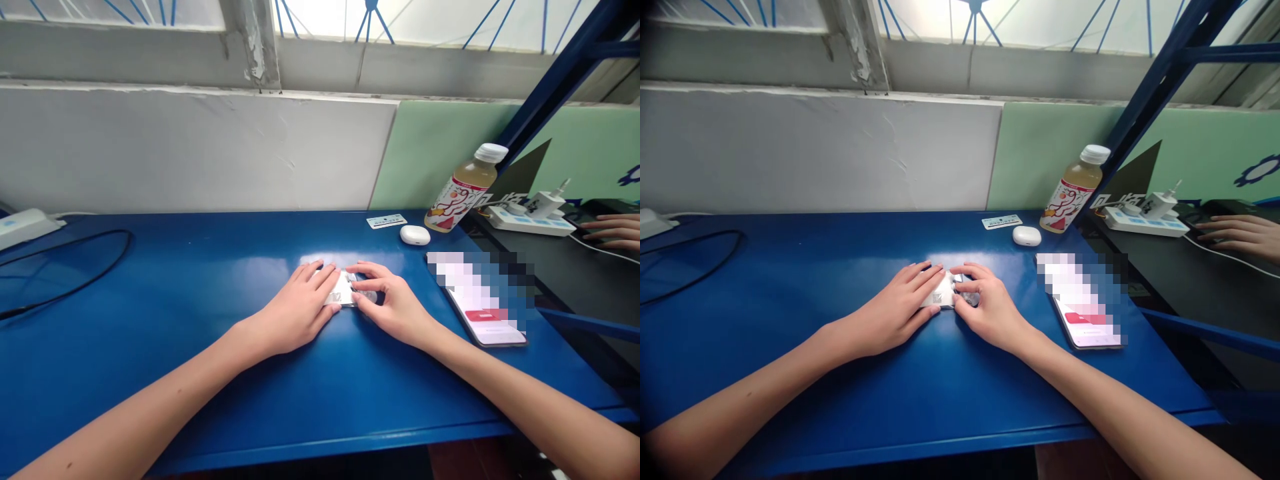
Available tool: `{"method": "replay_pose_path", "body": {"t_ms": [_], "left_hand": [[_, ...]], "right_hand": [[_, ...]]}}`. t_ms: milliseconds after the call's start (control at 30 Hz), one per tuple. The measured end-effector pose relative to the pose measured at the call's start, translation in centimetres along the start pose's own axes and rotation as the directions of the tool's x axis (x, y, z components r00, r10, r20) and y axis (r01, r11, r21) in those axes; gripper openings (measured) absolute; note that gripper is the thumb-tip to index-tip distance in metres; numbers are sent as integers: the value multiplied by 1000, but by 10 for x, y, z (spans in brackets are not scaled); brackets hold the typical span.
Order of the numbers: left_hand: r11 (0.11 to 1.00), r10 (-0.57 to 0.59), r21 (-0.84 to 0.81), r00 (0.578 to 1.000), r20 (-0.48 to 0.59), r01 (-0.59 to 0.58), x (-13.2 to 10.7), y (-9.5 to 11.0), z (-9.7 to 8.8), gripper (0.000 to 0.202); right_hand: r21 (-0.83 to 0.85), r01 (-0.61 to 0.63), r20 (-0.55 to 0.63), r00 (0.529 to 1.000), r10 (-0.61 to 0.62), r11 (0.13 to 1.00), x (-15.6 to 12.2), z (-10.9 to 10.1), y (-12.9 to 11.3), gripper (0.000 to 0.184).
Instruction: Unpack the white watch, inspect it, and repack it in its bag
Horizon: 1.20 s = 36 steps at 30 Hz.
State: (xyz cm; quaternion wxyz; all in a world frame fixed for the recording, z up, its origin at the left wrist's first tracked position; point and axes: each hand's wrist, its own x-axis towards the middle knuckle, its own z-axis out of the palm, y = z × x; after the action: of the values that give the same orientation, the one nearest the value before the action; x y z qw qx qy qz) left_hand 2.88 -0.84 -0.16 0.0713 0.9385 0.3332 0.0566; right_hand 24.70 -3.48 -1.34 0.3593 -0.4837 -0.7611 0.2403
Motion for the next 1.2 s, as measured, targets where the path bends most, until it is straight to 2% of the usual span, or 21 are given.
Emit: {"method": "replay_pose_path", "body": {"t_ms": [133,367,533,700,900,1067,1200], "left_hand": [[1000,2,-19,1000,-23,-2,1,2,0,55],[1000,-9,-28,1000,-27,8,2,2,2,54],[999,11,-37,999,-36,-12,2,1,3,53],[999,-11,-32,1000,5,11,2,1,4,55],[999,-2,-35,1000,4,2,2,1,0,55],[1000,-2,-14,1000,26,3,2,1,-1,58],[1000,-5,-19,1000,19,5,2,1,-2,60]], "right_hand": [[49,-31,40,999,29,998,3,-3,0,26],[45,-44,95,995,39,998,4,-7,2,23],[-22,2,171,985,2,1000,-3,-9,-7,28],[-56,51,257,966,-35,997,-2,-14,-10,29],[2,58,185,981,-57,998,6,-16,2,29],[-137,119,129,986,-101,983,9,-23,4,25],[-251,253,231,953,-196,934,8,-31,5,26]]}}
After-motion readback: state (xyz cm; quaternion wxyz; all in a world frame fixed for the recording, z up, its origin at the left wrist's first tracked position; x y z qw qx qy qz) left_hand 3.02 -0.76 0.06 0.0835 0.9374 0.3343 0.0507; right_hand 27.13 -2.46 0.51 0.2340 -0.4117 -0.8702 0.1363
